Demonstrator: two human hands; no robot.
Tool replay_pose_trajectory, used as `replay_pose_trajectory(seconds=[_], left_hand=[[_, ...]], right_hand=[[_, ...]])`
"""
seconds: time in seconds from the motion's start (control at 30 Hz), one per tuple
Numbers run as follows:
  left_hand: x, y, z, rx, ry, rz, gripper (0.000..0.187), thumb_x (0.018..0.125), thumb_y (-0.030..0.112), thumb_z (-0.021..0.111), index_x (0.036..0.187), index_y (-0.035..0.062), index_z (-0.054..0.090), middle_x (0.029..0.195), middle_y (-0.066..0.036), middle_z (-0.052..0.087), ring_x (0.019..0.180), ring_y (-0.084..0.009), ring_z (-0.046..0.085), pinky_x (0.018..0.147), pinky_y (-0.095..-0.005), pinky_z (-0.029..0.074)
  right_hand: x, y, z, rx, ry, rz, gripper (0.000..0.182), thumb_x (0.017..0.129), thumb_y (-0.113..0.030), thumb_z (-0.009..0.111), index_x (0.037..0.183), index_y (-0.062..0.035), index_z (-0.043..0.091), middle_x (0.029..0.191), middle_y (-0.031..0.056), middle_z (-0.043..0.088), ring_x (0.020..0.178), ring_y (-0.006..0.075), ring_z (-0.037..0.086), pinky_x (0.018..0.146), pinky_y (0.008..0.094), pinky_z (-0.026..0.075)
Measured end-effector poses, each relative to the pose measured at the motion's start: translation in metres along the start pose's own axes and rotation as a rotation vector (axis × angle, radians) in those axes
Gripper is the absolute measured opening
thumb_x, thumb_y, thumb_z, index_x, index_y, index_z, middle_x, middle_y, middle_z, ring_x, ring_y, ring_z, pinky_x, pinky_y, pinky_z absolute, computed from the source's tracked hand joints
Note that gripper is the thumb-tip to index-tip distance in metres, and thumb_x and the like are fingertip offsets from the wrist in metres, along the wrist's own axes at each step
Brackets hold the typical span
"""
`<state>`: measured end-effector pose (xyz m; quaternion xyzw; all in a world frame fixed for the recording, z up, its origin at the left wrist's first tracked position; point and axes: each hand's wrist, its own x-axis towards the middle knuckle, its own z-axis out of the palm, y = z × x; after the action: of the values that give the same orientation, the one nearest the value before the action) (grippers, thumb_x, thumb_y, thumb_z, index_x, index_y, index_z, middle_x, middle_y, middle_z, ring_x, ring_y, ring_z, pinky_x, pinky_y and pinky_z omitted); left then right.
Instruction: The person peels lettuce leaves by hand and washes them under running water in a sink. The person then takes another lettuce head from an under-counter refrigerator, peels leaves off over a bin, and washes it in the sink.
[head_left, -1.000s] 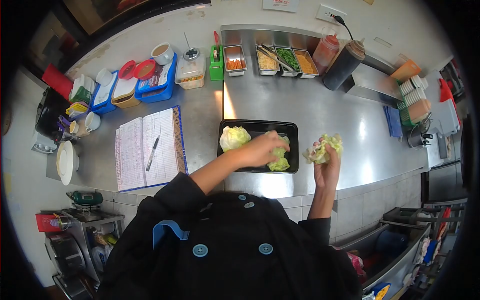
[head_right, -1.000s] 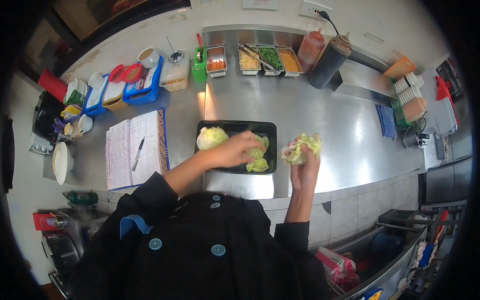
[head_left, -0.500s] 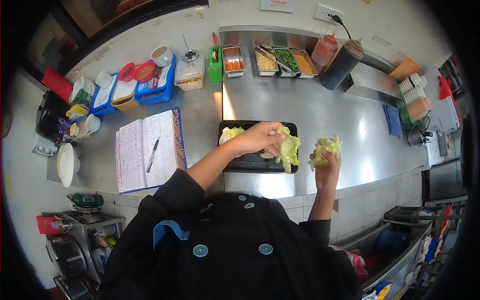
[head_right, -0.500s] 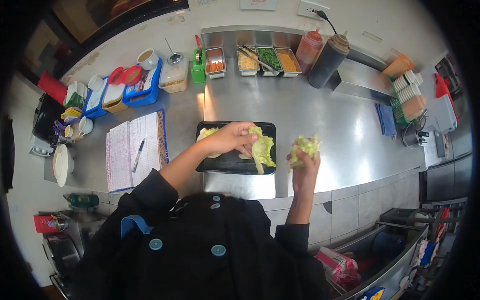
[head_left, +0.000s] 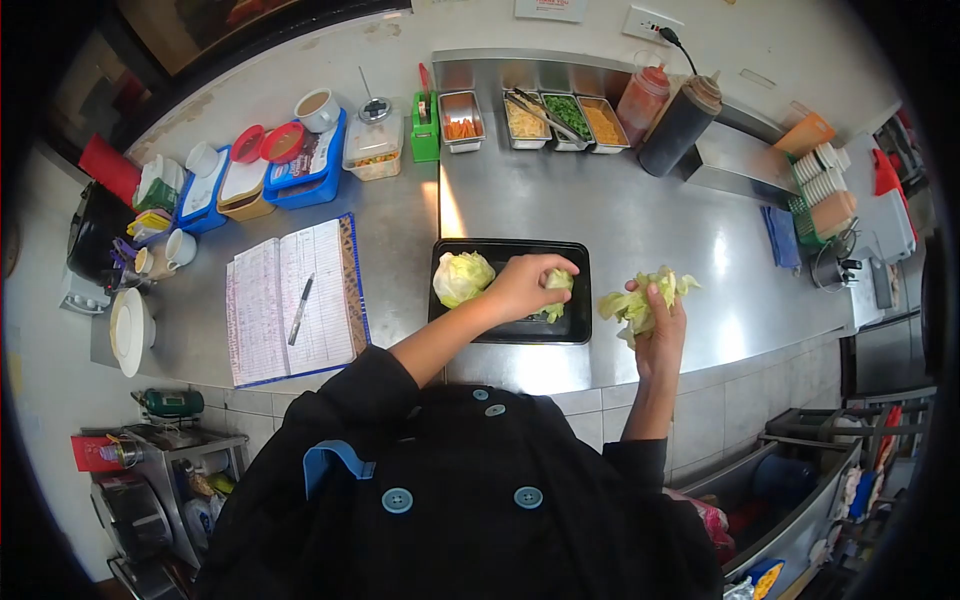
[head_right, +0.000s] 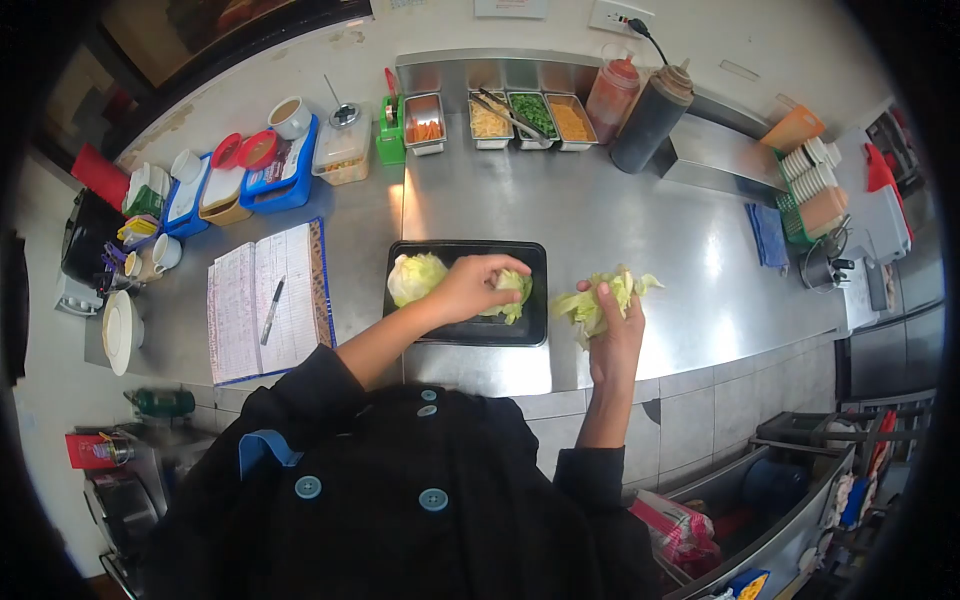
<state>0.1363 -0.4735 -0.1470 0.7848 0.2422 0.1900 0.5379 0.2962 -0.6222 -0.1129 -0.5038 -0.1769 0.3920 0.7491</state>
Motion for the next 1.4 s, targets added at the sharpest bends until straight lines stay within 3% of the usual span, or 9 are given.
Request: replay_pose_trajectory(seconds=[0.23, 0.37, 0.5, 0.6, 0.83, 1.07, 1.13, 1.2, 1.4], left_hand=[[-0.002, 0.019, 0.005, 0.08, -0.017, 0.3, 0.035, 0.076, 0.027, 0.075, 0.102, 0.0077, 0.064, 0.081, -0.005, 0.059, 0.072, -0.012, 0.054, 0.061, -0.024, 0.044], [0.007, 0.005, -0.008, -0.042, 0.036, 0.153, 0.023, 0.087, 0.027, 0.061, 0.094, 0.0042, 0.062, 0.074, -0.009, 0.058, 0.065, -0.017, 0.055, 0.059, -0.0288, 0.043], [0.003, 0.006, -0.024, -0.29, -0.175, -0.12, 0.022, 0.092, 0.022, 0.055, 0.098, 0.0018, 0.06, 0.073, -0.001, 0.055, 0.062, -0.0047, 0.051, 0.056, -0.022, 0.043], [0.003, 0.006, -0.028, -0.371, -0.089, -0.092, 0.022, 0.091, 0.018, 0.055, 0.103, -0.0002, 0.058, 0.074, 0.001, 0.056, 0.061, -0.006, 0.052, 0.058, -0.0208, 0.046], [0.004, 0.008, -0.029, -0.354, -0.105, -0.224, 0.018, 0.089, 0.014, 0.058, 0.096, -0.0017, 0.06, 0.073, -0.001, 0.057, 0.06, -0.0066, 0.056, 0.054, -0.0213, 0.047], [0.008, 0.014, -0.029, -0.317, -0.022, -0.211, 0.015, 0.086, 0.013, 0.059, 0.093, 0.0, 0.062, 0.07, -0.004, 0.06, 0.059, -0.0096, 0.058, 0.054, -0.0232, 0.048], [0.013, 0.012, -0.03, -0.274, 0.002, -0.221, 0.016, 0.085, 0.014, 0.06, 0.093, 0.0007, 0.062, 0.07, -0.005, 0.062, 0.061, -0.0133, 0.06, 0.057, -0.0262, 0.05], [0.018, 0.001, -0.028, 0.292, 0.175, 0.165, 0.022, 0.082, 0.018, 0.061, 0.098, 0.0019, 0.062, 0.077, -0.011, 0.063, 0.07, -0.0264, 0.064, 0.065, -0.0362, 0.052], [-0.007, -0.025, 0.002, 0.708, 0.025, 0.223, 0.038, 0.074, 0.022, 0.067, 0.105, 0.0022, 0.058, 0.093, -0.018, 0.058, 0.081, -0.037, 0.062, 0.074, -0.0406, 0.052]], right_hand=[[-0.004, 0.008, 0.019, 0.059, 0.005, 0.079, 0.036, 0.087, -0.013, 0.063, 0.117, -0.0018, 0.046, 0.096, 0.0137, 0.061, 0.086, 0.0191, 0.061, 0.068, 0.0288, 0.051], [0.005, 0.004, 0.001, 0.008, 0.015, -0.012, 0.038, 0.085, -0.01, 0.064, 0.117, -0.001, 0.046, 0.095, 0.0134, 0.061, 0.081, 0.017, 0.059, 0.065, 0.0278, 0.049], [0.024, 0.007, -0.04, -0.104, 0.152, -0.108, 0.036, 0.083, -0.006, 0.063, 0.115, 0.0004, 0.049, 0.093, 0.0118, 0.061, 0.078, 0.017, 0.058, 0.066, 0.0291, 0.048], [0.04, 0.012, -0.076, -0.913, 0.38, -0.301, 0.031, 0.08, -0.012, 0.066, 0.105, 0.0039, 0.056, 0.096, 0.0165, 0.061, 0.086, 0.0251, 0.06, 0.074, 0.0341, 0.048], [0.059, 0.07, -0.09, -1.514, 0.222, -0.463, 0.038, 0.075, -0.022, 0.071, 0.101, 0.0026, 0.059, 0.097, 0.0231, 0.061, 0.085, 0.0399, 0.058, 0.075, 0.0407, 0.047], [0.043, 0.044, -0.061, -0.748, 0.234, -0.15, 0.018, 0.079, 0.0, 0.058, 0.097, 0.0034, 0.059, 0.083, 0.01, 0.063, 0.071, 0.0158, 0.061, 0.064, 0.0293, 0.049], [0.037, 0.038, -0.051, -0.652, 0.202, -0.174, 0.02, 0.08, 0.002, 0.056, 0.1, 0.0034, 0.058, 0.084, 0.01, 0.063, 0.071, 0.0154, 0.061, 0.064, 0.0286, 0.049], [0.032, 0.032, -0.04, -0.556, 0.172, -0.202, 0.022, 0.08, 0.004, 0.053, 0.102, 0.0034, 0.057, 0.086, 0.01, 0.063, 0.07, 0.015, 0.06, 0.065, 0.0279, 0.049], [0.028, 0.029, -0.028, -0.508, 0.152, -0.203, 0.027, 0.081, 0.006, 0.051, 0.107, 0.0022, 0.056, 0.089, 0.01, 0.063, 0.068, 0.0144, 0.06, 0.06, 0.0263, 0.05]])
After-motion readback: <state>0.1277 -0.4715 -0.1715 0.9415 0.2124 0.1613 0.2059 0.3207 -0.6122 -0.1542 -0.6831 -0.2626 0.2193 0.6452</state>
